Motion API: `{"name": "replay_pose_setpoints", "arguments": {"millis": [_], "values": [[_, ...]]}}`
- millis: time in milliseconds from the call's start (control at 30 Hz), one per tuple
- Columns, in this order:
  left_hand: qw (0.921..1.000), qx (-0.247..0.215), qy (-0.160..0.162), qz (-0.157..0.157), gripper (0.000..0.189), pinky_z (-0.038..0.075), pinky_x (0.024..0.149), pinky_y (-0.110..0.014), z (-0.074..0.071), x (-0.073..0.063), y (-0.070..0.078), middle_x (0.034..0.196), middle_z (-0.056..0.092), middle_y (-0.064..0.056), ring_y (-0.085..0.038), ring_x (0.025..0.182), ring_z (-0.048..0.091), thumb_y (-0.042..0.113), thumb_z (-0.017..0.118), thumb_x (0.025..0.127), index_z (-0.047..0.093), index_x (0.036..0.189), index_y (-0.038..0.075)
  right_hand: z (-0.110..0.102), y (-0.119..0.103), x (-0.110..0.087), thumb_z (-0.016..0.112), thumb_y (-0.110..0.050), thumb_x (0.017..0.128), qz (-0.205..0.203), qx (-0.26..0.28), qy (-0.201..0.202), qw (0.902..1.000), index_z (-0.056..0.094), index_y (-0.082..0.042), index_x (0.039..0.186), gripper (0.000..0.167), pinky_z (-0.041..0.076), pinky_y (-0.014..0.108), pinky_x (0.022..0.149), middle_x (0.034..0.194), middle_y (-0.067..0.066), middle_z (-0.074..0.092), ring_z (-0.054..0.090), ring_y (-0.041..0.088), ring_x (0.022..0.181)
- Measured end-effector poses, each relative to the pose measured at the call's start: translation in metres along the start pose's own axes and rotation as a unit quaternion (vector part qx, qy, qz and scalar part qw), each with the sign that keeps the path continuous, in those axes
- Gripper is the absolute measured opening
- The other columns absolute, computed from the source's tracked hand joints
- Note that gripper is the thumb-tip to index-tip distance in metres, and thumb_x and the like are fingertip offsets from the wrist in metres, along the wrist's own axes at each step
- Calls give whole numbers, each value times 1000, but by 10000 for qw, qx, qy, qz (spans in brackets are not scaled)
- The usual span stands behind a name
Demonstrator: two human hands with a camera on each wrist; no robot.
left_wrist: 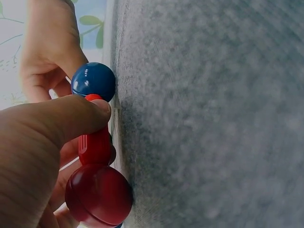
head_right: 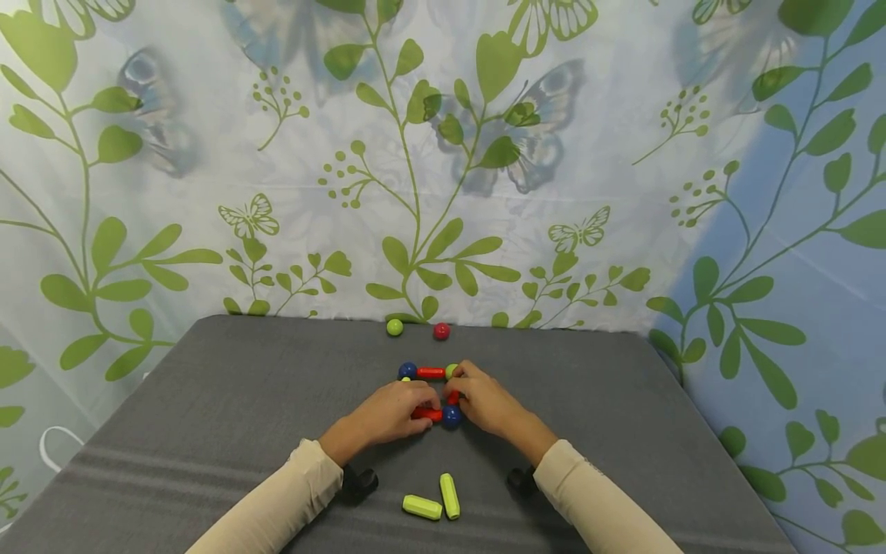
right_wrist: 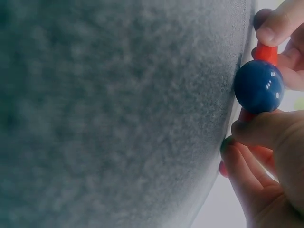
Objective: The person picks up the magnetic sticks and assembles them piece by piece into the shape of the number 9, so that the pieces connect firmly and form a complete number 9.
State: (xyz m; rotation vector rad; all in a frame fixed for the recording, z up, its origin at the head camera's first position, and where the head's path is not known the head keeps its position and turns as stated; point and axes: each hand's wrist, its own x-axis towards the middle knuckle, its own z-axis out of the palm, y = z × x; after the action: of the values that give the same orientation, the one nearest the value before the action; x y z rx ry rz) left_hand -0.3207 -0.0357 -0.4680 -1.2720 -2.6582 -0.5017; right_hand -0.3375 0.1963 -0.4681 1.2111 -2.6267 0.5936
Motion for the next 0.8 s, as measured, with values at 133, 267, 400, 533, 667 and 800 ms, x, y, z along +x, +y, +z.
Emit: {"name": "replay_pose_setpoints", "arguments": {"millis": [133,267,400,533,667,800], "values": [[9999,92,17,53,16,45,74,-22,2,3,-4,93,60,7,-7,78,53,18,80,88,70,100,19,-5,-4,-8,74,9,83,20,-7,11,10000,74,-13,108,33,54,39,83,111,6,55,62,22,98],[9999,151,34,17,17,46,74,-24,2,6,-7,92,59,8,-8,78,53,17,81,86,70,99,19,-13,-15,-20,78,1,86,124,92,-186,9997,71,-12,117,35,53,36,82,111,3,57,62,17,97],[10000,79,38,17,17,46,73,-24,1,8,-9,91,58,8,-8,78,53,17,81,86,70,99,19,-19,-33,-36,78,-3,88,74,278,-501,9983,67,-11,123,38,52,31,79,112,2,58,60,13,92],[9999,75,82,49,16,46,72,-24,1,8,-11,90,58,8,-8,77,53,17,81,86,70,99,19,-22,-50,-50,74,2,87,-251,717,-816,9938,68,-14,120,37,51,27,78,109,-2,57,59,8,92],[9999,90,110,48,16,47,73,-25,0,9,-11,91,59,8,-9,77,54,17,80,87,70,99,18,-22,-64,-61,70,9,86,-667,1042,-991,9874,72,-19,115,41,50,21,79,110,-8,56,59,5,96],[10000,57,54,-6,16,48,74,-26,0,9,-10,92,60,7,-10,77,55,18,80,88,70,100,18,-22,-74,-68,69,14,84,-1015,1211,-981,9826,74,-21,108,42,48,16,78,113,-8,56,59,4,97]]}}
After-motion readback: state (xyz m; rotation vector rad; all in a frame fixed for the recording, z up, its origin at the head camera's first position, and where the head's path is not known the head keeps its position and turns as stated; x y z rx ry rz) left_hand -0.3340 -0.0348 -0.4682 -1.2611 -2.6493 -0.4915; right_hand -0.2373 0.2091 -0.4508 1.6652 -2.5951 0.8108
